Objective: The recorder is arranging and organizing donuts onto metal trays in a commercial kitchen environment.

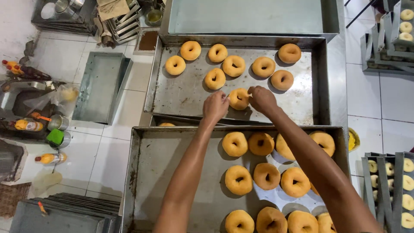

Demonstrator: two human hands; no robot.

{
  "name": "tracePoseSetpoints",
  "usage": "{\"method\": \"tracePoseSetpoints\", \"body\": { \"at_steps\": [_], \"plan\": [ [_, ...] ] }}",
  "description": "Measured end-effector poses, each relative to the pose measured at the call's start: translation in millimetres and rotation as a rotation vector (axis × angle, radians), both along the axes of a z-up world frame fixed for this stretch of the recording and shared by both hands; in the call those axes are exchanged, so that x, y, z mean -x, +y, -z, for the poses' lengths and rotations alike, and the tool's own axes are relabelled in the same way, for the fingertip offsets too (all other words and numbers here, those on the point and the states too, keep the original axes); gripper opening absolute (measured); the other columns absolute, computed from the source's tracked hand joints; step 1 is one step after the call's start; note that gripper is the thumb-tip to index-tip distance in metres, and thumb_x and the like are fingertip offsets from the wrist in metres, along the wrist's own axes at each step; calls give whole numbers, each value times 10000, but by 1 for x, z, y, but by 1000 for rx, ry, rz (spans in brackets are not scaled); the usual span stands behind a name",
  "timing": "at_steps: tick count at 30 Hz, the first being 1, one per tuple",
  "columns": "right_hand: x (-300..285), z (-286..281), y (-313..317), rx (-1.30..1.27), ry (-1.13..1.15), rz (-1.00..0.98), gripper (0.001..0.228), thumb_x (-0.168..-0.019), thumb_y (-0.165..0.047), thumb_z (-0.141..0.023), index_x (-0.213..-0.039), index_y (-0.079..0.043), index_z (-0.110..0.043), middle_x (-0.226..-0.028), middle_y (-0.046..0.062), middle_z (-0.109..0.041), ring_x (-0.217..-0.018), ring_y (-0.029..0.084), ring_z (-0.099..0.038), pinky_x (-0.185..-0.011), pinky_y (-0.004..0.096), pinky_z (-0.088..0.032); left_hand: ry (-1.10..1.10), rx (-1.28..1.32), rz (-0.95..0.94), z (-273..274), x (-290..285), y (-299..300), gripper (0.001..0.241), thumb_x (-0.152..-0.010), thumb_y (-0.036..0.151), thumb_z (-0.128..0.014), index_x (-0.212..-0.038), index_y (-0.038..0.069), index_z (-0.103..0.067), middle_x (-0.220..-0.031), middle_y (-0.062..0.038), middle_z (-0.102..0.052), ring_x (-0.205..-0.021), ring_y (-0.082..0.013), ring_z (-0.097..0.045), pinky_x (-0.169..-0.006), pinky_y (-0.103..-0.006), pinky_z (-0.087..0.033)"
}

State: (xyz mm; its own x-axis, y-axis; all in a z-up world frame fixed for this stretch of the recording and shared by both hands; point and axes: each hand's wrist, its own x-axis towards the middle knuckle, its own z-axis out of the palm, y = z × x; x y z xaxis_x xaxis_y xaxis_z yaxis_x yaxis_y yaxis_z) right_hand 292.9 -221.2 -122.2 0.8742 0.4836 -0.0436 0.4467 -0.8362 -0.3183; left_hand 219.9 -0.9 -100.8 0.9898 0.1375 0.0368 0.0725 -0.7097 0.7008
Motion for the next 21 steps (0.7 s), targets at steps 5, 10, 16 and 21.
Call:
{"method": "tracePoseSetpoints", "body": {
  "at_steps": [5,10,16,21],
  "plan": [
    [-31,50,-10,-108,88,76,373,-817,-156,-725,-1179,-69,-710,-1009,190,-749,-955,375,-716,-841,478,-561,105,-108,19,63,-43,-1,364,-895,274,-690,-1131,-4,-680,-1103,-212,-701,-1075,-379,-655,-909,-494,-517],
    [-43,66,-10,-158,216,127,454,-785,-144,-729,-1231,-70,-687,-999,164,-766,-980,352,-723,-871,454,-559,382,-167,3,91,-63,-5,353,-900,272,-664,-1105,-14,-690,-1155,-224,-676,-1103,-403,-641,-910,-520,-522],
    [-44,54,-4,-212,367,216,442,-800,-105,-717,-1240,-76,-682,-972,163,-776,-852,310,-758,-749,418,-600,364,-79,-16,133,-74,-6,225,-846,202,-676,-964,31,-762,-1042,-260,-727,-1031,-425,-686,-923,-511,-534],
    [-49,58,-6,-320,532,264,374,-852,-67,-671,-1225,-48,-687,-911,158,-788,-674,236,-753,-581,345,-602,386,29,-99,135,-71,-5,208,-801,234,-722,-954,123,-808,-1008,-194,-751,-1001,-365,-717,-898,-464,-565]
  ]
}}
